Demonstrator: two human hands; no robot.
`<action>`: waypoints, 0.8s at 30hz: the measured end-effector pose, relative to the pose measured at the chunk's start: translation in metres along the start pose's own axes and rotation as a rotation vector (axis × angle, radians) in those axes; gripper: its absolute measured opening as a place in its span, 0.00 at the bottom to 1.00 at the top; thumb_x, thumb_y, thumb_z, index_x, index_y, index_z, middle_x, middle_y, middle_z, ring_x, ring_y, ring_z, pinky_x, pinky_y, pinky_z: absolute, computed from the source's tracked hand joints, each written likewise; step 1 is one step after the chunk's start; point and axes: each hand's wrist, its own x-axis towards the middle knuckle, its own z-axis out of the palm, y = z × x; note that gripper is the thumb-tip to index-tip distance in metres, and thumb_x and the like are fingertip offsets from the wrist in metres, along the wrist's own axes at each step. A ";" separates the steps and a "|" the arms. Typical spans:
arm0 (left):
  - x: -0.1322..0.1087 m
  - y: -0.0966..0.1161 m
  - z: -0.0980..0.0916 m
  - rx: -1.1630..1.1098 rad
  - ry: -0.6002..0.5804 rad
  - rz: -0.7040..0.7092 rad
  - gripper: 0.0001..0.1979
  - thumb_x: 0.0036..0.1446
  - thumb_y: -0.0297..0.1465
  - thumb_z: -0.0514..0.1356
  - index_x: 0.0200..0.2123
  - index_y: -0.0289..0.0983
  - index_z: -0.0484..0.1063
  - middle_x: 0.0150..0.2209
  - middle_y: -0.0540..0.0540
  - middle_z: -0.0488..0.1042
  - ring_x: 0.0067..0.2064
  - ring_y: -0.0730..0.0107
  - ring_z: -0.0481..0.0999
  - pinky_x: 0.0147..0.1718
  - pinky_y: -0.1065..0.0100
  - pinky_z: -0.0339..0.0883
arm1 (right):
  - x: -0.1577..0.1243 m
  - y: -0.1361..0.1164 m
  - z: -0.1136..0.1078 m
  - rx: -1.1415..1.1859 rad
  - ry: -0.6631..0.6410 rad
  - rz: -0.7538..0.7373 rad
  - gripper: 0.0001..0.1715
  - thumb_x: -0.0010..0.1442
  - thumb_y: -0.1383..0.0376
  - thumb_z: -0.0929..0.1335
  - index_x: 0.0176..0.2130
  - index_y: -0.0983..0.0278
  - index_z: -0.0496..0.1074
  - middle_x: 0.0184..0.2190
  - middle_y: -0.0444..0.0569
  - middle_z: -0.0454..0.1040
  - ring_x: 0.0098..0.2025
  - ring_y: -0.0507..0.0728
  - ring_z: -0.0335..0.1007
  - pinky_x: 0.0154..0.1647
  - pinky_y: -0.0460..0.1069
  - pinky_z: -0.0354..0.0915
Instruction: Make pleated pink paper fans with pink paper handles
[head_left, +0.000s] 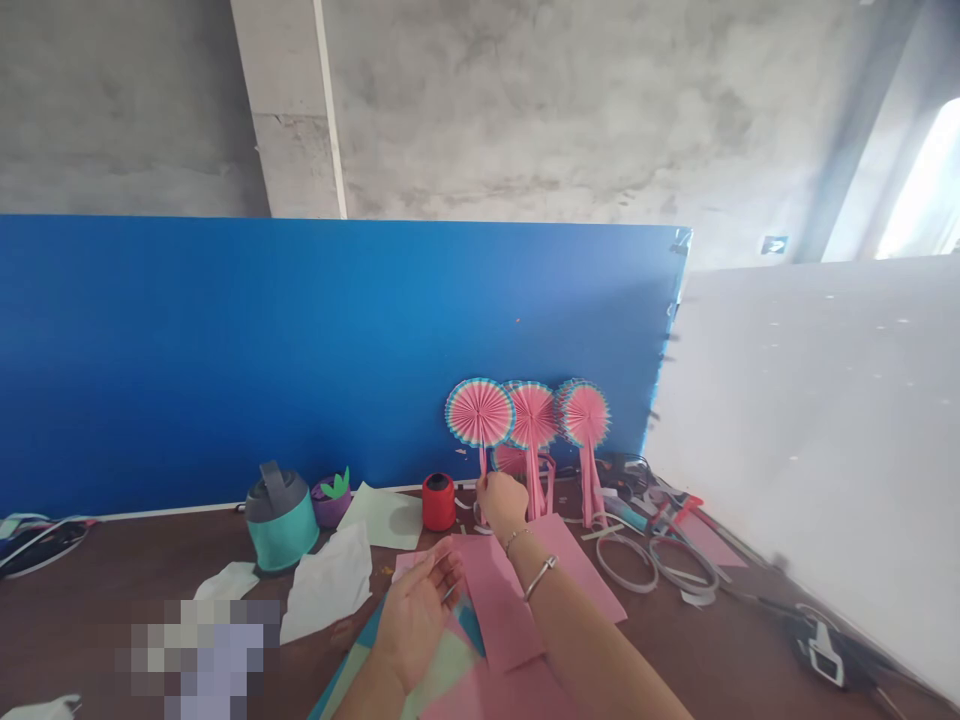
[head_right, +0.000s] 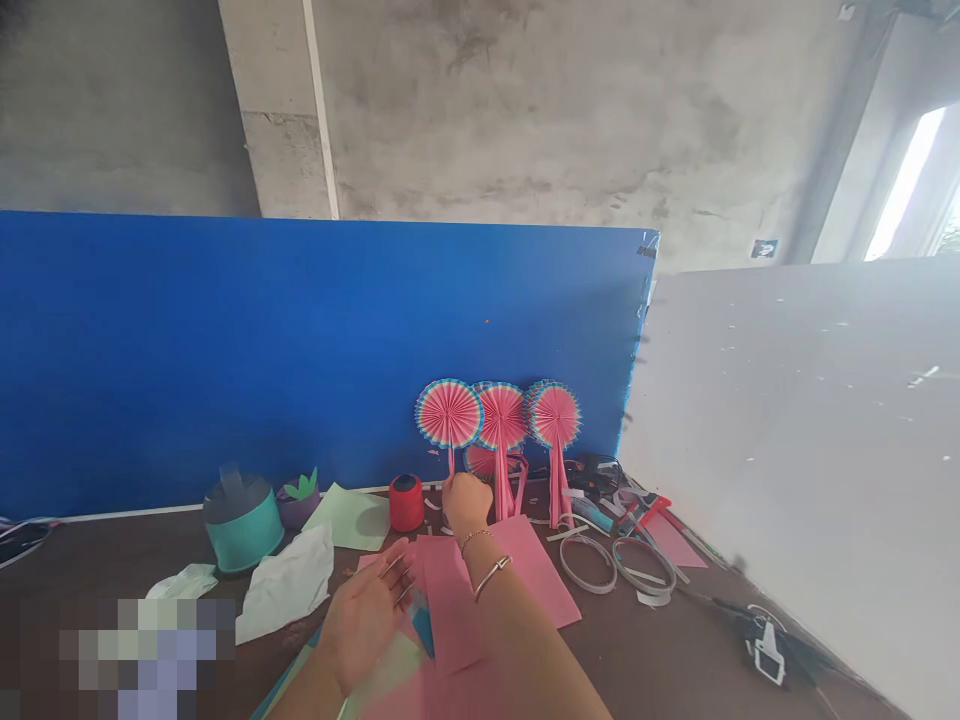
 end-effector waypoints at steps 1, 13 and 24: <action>0.000 0.000 0.000 0.000 -0.005 0.001 0.10 0.55 0.27 0.58 0.40 0.33 0.76 0.35 0.42 0.77 0.36 0.68 0.76 0.39 0.67 0.66 | 0.000 0.000 0.001 0.001 -0.005 -0.004 0.22 0.64 0.64 0.58 0.38 0.69 0.78 0.37 0.62 0.78 0.40 0.61 0.76 0.37 0.48 0.63; 0.006 -0.001 -0.007 0.008 0.003 0.002 0.14 0.53 0.28 0.60 0.44 0.34 0.74 0.37 0.42 0.77 0.36 0.69 0.76 0.40 0.66 0.66 | -0.001 0.000 0.004 0.016 -0.045 -0.023 0.20 0.65 0.65 0.58 0.39 0.69 0.76 0.38 0.60 0.78 0.42 0.59 0.75 0.37 0.46 0.62; 0.000 0.003 0.001 -0.011 -0.001 -0.016 0.11 0.57 0.27 0.56 0.42 0.33 0.75 0.36 0.43 0.77 0.35 0.69 0.75 0.37 0.67 0.65 | -0.008 0.013 0.007 0.040 -0.054 -0.015 0.20 0.63 0.60 0.60 0.38 0.69 0.76 0.38 0.59 0.77 0.41 0.60 0.75 0.37 0.47 0.62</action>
